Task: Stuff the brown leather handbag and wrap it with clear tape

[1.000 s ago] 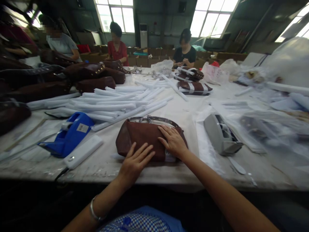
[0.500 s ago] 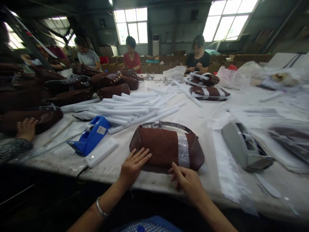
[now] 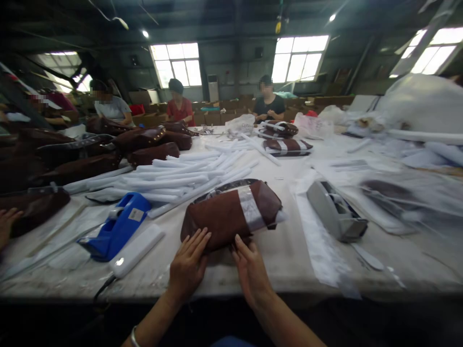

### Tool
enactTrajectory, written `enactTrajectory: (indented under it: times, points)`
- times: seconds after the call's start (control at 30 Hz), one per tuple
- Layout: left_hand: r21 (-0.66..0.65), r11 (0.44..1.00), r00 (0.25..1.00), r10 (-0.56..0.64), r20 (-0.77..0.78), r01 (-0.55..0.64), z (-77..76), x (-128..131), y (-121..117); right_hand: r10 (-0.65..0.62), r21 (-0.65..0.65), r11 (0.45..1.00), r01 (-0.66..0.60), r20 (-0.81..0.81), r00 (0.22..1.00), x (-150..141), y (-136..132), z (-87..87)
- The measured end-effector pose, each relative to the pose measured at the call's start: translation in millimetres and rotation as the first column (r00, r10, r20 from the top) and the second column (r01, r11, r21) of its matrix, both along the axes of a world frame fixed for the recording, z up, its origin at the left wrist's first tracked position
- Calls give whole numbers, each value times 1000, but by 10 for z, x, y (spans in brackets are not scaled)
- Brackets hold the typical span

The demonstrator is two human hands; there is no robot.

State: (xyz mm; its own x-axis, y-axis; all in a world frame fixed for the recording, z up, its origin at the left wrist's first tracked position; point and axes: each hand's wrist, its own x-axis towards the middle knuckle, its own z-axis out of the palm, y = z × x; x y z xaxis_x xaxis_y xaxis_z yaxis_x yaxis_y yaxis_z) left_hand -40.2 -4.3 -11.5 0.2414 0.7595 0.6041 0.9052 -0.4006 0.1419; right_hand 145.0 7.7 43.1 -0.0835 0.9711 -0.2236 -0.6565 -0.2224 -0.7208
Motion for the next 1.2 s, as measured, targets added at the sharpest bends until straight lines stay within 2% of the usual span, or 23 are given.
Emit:
enactTrajectory:
  times: [0.17,0.23,0.27,0.3,0.33,0.37,0.4,0.43,0.47,0.53,0.57,0.6,0.63,0.7,0.77,0.87,0.93,1.0,1.07,1.1,1.17,1.2]
  points:
    - [96,986,990,127,67,-133,-35,31,48,21,123,992,-23,14,1000,-140,-40,206]
    - [130,977,982,152,114,-167,-39,7,95,92,215,968,-130,179,980,-44,-32,243]
    - [141,974,978,157,139,-176,-36,-6,118,124,264,939,-219,332,935,64,-1,248]
    - [146,972,973,161,164,-186,-30,-17,137,121,304,899,-315,518,847,217,50,242]
    - [151,968,967,172,188,-201,-22,-26,152,63,330,854,-402,701,710,414,122,221]
    - [154,964,961,183,208,-217,-14,-31,162,-49,343,812,-472,846,530,650,212,185]
    - [158,960,955,193,226,-231,-9,-32,169,-221,372,792,-485,914,341,915,314,133]
    - [162,958,951,195,239,-237,-7,-31,172,-378,404,783,-472,913,154,1196,420,67]
    - [163,958,950,192,248,-236,-10,-29,172,-463,392,787,-476,885,-38,1477,522,-9]
    - [166,959,948,181,261,-229,-34,-25,168,-465,299,854,-425,804,-370,1984,690,-170]
    - [162,959,946,184,266,-231,-53,-25,166,-429,256,886,-386,768,-476,2186,750,-243]
    - [153,959,944,192,269,-239,-75,-27,165,-406,220,899,-380,743,-531,2345,794,-305]
    - [142,959,942,202,269,-247,-98,-32,166,-393,196,904,-381,730,-559,2459,827,-351]
    - [122,958,939,220,264,-259,-139,-48,171,-407,180,891,-418,726,-555,2563,874,-394]
    - [118,960,942,218,257,-254,-162,-65,179,-432,204,878,-432,724,-537,2537,910,-373]
    - [131,963,946,199,256,-238,-157,-72,185,-483,274,859,-433,717,-503,2348,897,-269]
    - [139,963,946,191,262,-233,-145,-65,183,-522,340,832,-438,746,-412,2162,788,-184]
    - [142,960,942,198,271,-242,-138,-58,180,-494,348,826,-443,826,-273,1966,593,-96]
    - [139,958,938,206,278,-252,-140,-57,180,-330,218,827,-519,935,-132,1799,374,-8]
    - [139,958,937,207,280,-253,-142,-59,182,-217,130,804,-581,973,-81,1736,286,34]
    - [138,959,936,201,288,-248,-146,-65,187,-54,25,757,-653,998,-24,1654,210,99]
    - [135,960,935,199,293,-247,-145,-67,189,-51,34,772,-634,999,-9,1631,231,111]
